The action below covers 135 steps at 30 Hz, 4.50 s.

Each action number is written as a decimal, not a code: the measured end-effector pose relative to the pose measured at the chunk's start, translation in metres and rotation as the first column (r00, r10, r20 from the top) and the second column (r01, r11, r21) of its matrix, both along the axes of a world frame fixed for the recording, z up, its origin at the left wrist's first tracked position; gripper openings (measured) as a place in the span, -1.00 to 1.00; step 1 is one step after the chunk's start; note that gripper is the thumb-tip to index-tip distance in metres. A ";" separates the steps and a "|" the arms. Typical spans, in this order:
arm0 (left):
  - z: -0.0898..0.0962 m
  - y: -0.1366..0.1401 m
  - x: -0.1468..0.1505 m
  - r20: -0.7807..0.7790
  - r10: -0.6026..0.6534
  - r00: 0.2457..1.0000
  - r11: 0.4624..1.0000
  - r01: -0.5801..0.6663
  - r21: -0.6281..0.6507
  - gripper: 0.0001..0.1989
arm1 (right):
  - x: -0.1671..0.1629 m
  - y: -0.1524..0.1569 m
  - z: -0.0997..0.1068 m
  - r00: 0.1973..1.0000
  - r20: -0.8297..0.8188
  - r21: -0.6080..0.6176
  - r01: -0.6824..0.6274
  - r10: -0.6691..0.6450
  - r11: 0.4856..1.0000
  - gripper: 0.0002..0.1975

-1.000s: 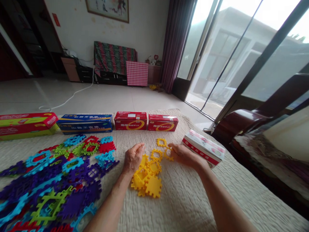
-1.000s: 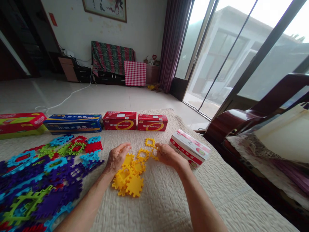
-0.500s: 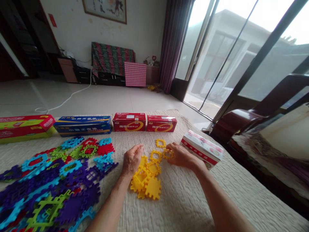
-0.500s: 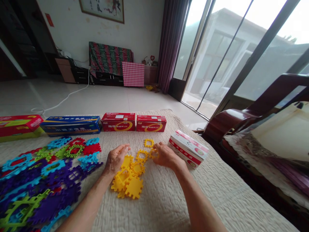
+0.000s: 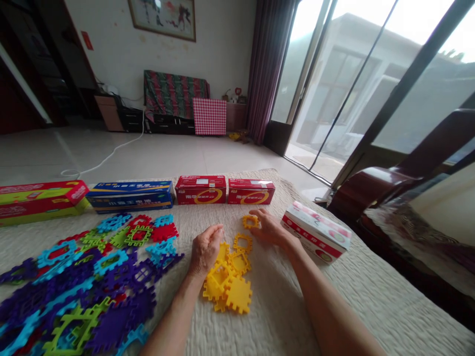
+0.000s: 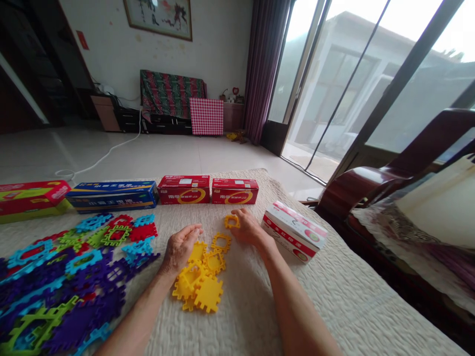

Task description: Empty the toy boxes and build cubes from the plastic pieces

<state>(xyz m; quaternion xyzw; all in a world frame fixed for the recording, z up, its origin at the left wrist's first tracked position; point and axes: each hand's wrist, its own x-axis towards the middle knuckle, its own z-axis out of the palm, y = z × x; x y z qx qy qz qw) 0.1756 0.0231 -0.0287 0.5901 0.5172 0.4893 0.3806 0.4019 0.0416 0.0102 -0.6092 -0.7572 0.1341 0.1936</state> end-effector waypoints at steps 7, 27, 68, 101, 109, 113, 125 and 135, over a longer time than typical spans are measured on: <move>0.001 0.000 0.000 0.002 0.000 1.000 1.000 0.000 -0.008 -0.61 | 0.004 0.003 -0.009 0.999 0.039 0.044 -0.039 0.037 0.998 -0.55; -0.001 0.000 0.000 -0.004 0.012 1.000 1.000 -0.012 -0.002 -0.62 | -0.007 -0.032 0.013 0.949 -0.092 0.054 -0.297 0.300 0.954 -0.65; -0.001 0.001 0.001 -0.032 -0.002 0.999 1.000 0.003 0.008 -0.66 | 0.017 -0.044 0.016 0.951 0.230 -0.129 -0.180 0.206 0.975 -0.63; -0.005 0.005 -0.002 0.101 0.054 0.993 0.998 -0.051 -0.032 -0.61 | -0.041 -0.031 0.009 0.944 -0.169 0.136 -0.262 0.283 0.955 -0.85; -0.003 0.007 -0.001 0.131 0.062 0.989 0.997 -0.056 -0.049 -0.60 | -0.091 -0.036 0.009 0.986 0.129 -0.028 -0.106 0.109 0.994 -0.89; -0.006 0.009 -0.002 0.130 0.061 0.990 0.998 -0.056 -0.039 -0.60 | -0.097 -0.030 0.005 0.990 0.129 -0.041 -0.060 0.065 0.997 -0.87; -0.007 0.008 0.000 0.101 0.073 0.992 0.997 -0.069 -0.040 -0.61 | -0.039 -0.031 0.000 0.962 -0.269 0.339 0.042 0.054 0.940 -0.95; -0.006 0.005 0.000 0.082 0.061 0.995 0.997 -0.057 -0.054 -0.63 | -0.008 -0.052 -0.004 0.980 -0.013 0.168 -0.195 0.200 0.966 -0.72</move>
